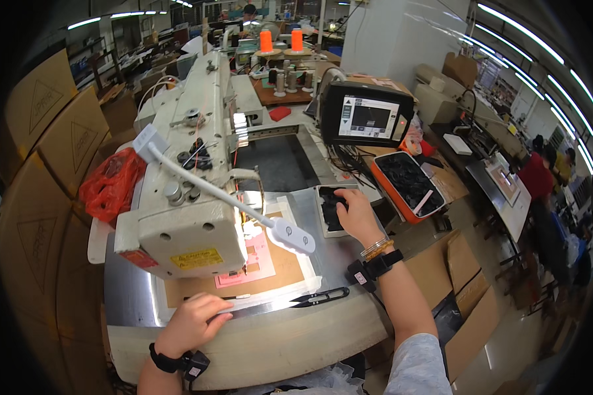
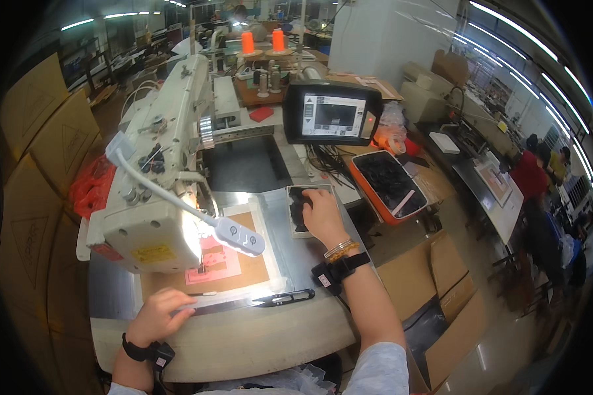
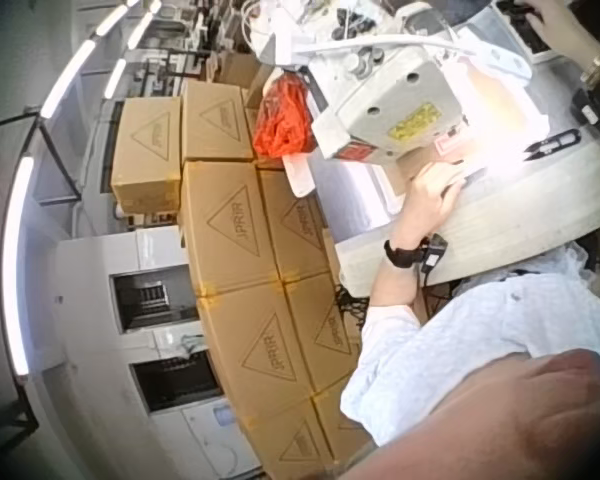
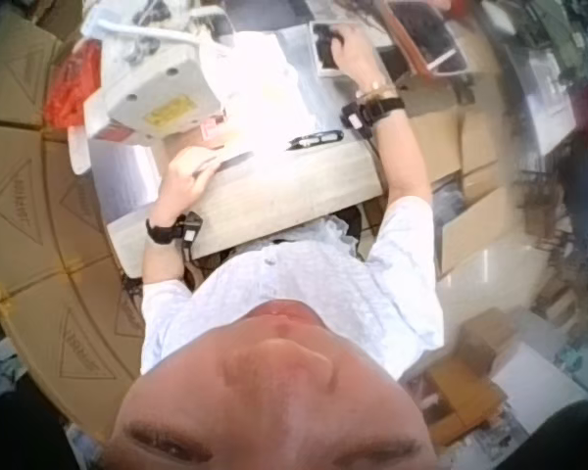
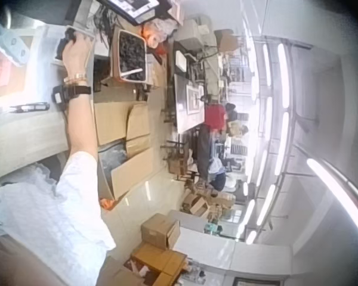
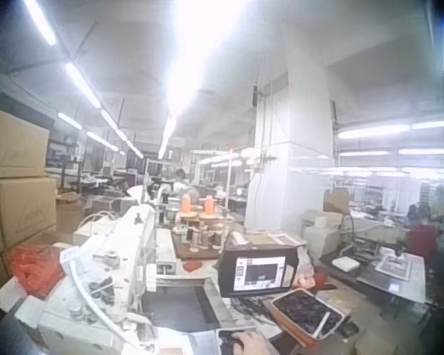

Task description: Sewing a fabric or leather piece using an industrial sewing machine.

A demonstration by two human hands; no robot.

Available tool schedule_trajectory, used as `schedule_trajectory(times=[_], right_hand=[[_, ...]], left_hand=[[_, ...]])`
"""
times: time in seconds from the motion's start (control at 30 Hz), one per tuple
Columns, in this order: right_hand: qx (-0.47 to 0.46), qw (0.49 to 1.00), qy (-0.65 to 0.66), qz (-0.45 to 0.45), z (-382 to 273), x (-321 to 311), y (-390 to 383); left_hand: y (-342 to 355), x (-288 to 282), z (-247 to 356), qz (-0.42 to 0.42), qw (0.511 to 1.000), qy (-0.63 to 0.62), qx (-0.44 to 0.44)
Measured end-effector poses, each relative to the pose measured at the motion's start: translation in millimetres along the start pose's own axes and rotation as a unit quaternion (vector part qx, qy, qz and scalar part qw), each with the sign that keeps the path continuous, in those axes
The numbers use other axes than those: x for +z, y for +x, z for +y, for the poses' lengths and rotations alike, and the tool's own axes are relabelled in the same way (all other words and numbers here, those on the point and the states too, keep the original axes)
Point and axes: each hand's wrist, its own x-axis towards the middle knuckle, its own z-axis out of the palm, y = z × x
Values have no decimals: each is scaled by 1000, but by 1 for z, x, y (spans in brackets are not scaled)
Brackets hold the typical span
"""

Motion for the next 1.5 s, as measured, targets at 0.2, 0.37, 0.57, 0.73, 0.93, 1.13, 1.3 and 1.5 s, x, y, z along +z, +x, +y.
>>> schedule_trajectory(times=[0.2, 0.37, 0.57, 0.73, 0.93, 1.13, 1.3, 1.5], right_hand=[[-48, 989, -28, 133, -18, -32, 27], [-102, 976, -119, 148, -30, -29, 45], [-135, 964, -138, 182, -25, -22, 53], [-127, 964, -158, 171, -25, -15, 54], [-111, 964, -165, 175, -30, -13, 56], [-93, 974, -101, 177, -31, -20, 47], [-35, 988, 2, 151, -21, -27, 21], [-67, 973, 34, 217, -18, -32, 32]], left_hand=[[-12, 6, -14, 13, 1000, -20, -14], [-11, 4, -13, 40, 998, 38, 20], [-21, -4, 1, 29, 999, 30, 15], [-22, 0, -5, 57, 997, 48, 2], [-23, 7, -12, 92, 996, 20, 5], [-30, 7, -15, 72, 997, 19, 7], [-35, 8, -14, 65, 997, 37, -1], [-30, 12, -9, 8, 999, -42, -32]])
